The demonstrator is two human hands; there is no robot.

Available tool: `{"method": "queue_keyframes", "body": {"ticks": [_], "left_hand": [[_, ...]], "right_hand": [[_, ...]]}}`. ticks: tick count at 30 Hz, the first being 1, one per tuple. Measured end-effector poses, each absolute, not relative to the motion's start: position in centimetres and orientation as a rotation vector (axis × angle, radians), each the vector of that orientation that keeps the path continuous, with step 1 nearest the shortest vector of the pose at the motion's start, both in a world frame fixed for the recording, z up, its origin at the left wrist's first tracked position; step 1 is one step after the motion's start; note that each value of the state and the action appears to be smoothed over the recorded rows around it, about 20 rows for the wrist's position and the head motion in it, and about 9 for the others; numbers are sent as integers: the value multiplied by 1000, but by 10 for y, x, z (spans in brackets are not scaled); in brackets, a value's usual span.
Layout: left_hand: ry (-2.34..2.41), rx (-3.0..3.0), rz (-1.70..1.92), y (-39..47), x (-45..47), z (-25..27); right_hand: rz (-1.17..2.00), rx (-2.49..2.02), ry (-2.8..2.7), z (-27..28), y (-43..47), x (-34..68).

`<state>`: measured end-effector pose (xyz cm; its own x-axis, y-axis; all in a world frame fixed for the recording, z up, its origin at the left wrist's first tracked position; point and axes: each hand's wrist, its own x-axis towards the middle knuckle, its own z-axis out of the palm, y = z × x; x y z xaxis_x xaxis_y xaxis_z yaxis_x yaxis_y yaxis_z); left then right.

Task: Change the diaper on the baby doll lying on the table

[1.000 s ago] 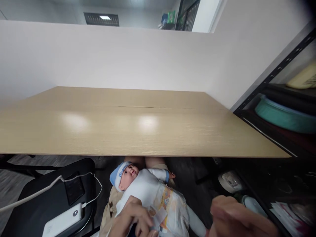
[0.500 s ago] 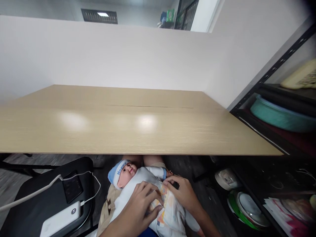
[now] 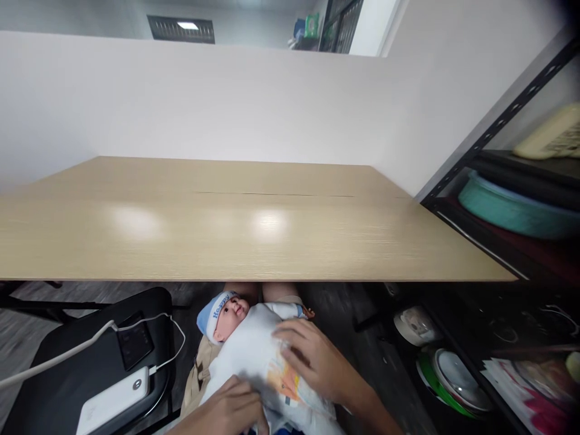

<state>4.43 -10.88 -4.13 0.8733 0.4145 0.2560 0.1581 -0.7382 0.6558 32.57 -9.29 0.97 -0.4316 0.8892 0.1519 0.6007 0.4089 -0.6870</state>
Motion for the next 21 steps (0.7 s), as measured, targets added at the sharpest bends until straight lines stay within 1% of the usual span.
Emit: {"method": "queue_keyframes", "body": {"ticks": [2,3,6,9,12,14,16,19,21], "left_hand": [[381,2477,493,-111,47,-53],[367,2471,468,-111,49,-50],[347,2293,398,-101,60,-14],[454,2202,376,-86,79,30],[631,2299,320,-66,118,43],[632,2445,169,-51,155,34],[540,2604,-100,-37,194,20],[359,2689,-525,-24,241,3],[325,2645,-680,-21,257,-5]], "right_hand": [[694,-1196,-2283,22,-101,321],[645,-1200,-2310,25,-105,324],[611,-1240,-2298,32,-119,353],[735,-1303,-2170,37,-137,389],[771,-1564,-2119,36,-151,403],[730,-1783,-2189,31,-153,399],[723,-1938,-2271,24,-152,392],[851,-2041,-2286,15,-148,387],[944,-2112,-2239,9,-150,389]]}}
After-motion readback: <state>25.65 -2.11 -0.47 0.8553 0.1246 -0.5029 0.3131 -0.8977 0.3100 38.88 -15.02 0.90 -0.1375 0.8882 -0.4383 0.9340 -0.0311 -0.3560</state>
